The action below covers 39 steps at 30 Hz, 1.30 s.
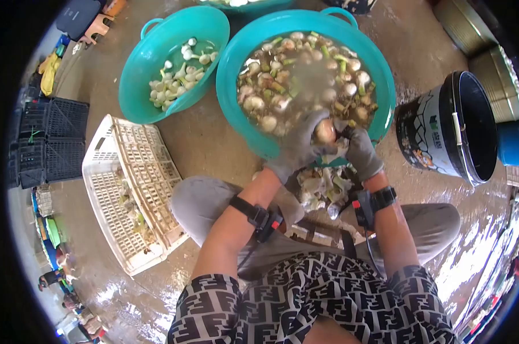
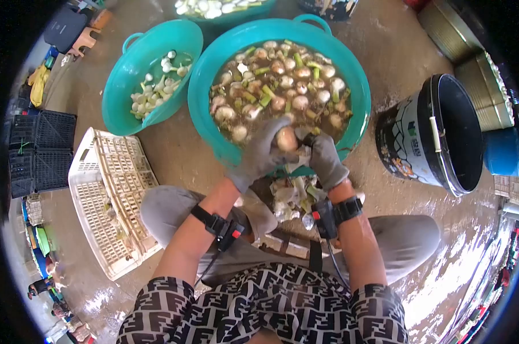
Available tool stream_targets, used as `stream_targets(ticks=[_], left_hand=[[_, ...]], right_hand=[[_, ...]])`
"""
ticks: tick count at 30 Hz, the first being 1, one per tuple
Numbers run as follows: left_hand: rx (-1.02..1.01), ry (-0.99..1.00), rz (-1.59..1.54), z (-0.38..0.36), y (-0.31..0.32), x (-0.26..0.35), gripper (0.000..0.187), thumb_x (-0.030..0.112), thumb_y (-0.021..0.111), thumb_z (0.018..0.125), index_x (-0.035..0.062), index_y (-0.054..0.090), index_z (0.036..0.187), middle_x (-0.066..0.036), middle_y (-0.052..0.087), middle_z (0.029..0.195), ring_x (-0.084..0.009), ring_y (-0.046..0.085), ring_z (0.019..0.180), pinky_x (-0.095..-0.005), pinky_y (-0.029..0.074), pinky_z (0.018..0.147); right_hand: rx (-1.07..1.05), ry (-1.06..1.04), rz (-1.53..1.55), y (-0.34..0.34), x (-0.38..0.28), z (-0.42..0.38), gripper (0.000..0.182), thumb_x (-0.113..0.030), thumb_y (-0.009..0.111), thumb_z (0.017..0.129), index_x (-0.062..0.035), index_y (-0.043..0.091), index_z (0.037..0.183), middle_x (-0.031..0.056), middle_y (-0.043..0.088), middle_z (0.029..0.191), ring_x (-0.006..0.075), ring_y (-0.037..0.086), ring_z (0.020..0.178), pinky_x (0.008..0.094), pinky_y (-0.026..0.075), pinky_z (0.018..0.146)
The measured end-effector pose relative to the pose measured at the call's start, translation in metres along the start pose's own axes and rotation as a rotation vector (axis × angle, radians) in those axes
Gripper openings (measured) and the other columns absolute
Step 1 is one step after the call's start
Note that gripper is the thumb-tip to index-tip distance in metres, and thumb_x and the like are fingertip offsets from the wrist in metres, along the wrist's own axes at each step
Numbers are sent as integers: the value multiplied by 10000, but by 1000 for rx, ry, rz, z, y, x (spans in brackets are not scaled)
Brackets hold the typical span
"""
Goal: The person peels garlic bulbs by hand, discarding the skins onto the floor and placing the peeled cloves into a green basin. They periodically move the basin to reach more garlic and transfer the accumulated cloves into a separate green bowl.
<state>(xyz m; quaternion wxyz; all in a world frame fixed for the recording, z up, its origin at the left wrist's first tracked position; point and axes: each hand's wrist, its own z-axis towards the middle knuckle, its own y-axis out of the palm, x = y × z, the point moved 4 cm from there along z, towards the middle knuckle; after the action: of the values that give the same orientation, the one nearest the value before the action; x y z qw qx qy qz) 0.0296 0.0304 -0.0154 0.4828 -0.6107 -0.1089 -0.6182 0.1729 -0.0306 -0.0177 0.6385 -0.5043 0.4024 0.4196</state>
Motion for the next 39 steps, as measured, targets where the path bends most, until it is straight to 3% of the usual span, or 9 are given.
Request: stream_targets(ticks=[9, 14, 17, 18, 21, 27, 31, 35, 39], left_hand=[[24, -22, -235, -1, 2, -12, 699, 329, 766, 681, 81, 423, 1237, -103, 531, 1134, -196, 509, 1075, -315, 430, 897], [-130, -337, -644, -5, 10, -27, 481, 402, 554, 868, 72, 441, 1199, -51, 583, 985, -123, 574, 874, -279, 512, 636], [-96, -344, -634, -8, 6, -30, 509, 501, 494, 870, 73, 478, 1145, -55, 586, 965, -117, 582, 828, -273, 501, 580], [-106, -793, -1240, -14, 16, -31, 554, 590, 437, 854, 95, 503, 1094, -67, 589, 958, -129, 590, 788, -243, 486, 549], [-325, -706, -1312, -14, 21, -47, 607, 661, 411, 818, 118, 509, 1072, -76, 588, 954, -145, 598, 765, -213, 469, 513], [87, -467, -332, -13, 8, -14, 511, 469, 551, 833, 51, 514, 1124, -86, 619, 872, -143, 607, 716, -253, 474, 539], [114, -412, -439, -9, 5, -45, 537, 440, 542, 853, 1, 513, 1160, -94, 591, 1040, -128, 598, 897, -241, 518, 574], [-89, -674, -1261, -11, 1, -38, 476, 452, 412, 912, 28, 584, 1044, -29, 610, 831, -81, 565, 665, -222, 455, 537], [25, -545, -592, -8, -7, -57, 580, 563, 460, 849, 28, 593, 1028, -5, 585, 692, -57, 508, 595, -233, 413, 513]], right_hand=[[7, -148, -228, -2, -5, -1, 311, -52, 567, 709, 19, 630, 1005, 181, 631, 1007, 297, 612, 927, 340, 463, 835], [-22, -323, -414, 3, -2, -3, 284, -15, 557, 689, 11, 631, 963, 172, 639, 924, 306, 616, 828, 337, 486, 763], [69, 389, 390, 11, 18, -5, 218, 5, 618, 724, 2, 631, 941, 64, 654, 863, 148, 615, 760, 289, 496, 689], [70, 469, 388, 12, 16, -6, 191, 30, 592, 746, 4, 622, 934, 28, 639, 818, 87, 588, 709, 252, 496, 639], [110, 265, -68, 12, 46, -10, 209, 44, 599, 743, 16, 616, 950, 32, 638, 816, 95, 587, 698, 249, 493, 630], [156, 526, 451, 19, 37, -17, 223, -40, 637, 774, -13, 607, 993, 22, 640, 850, 101, 586, 721, 252, 484, 630], [90, 455, 673, 22, 25, -21, 225, -77, 613, 816, 9, 590, 1022, 33, 629, 895, 106, 577, 779, 241, 475, 688], [15, 265, 960, 22, 24, -23, 212, -67, 560, 843, 16, 576, 1037, 57, 624, 951, 135, 583, 850, 250, 467, 762], [33, 85, 407, 10, 10, -24, 189, -55, 555, 830, 0, 593, 1006, 58, 640, 917, 162, 600, 851, 275, 472, 783]])
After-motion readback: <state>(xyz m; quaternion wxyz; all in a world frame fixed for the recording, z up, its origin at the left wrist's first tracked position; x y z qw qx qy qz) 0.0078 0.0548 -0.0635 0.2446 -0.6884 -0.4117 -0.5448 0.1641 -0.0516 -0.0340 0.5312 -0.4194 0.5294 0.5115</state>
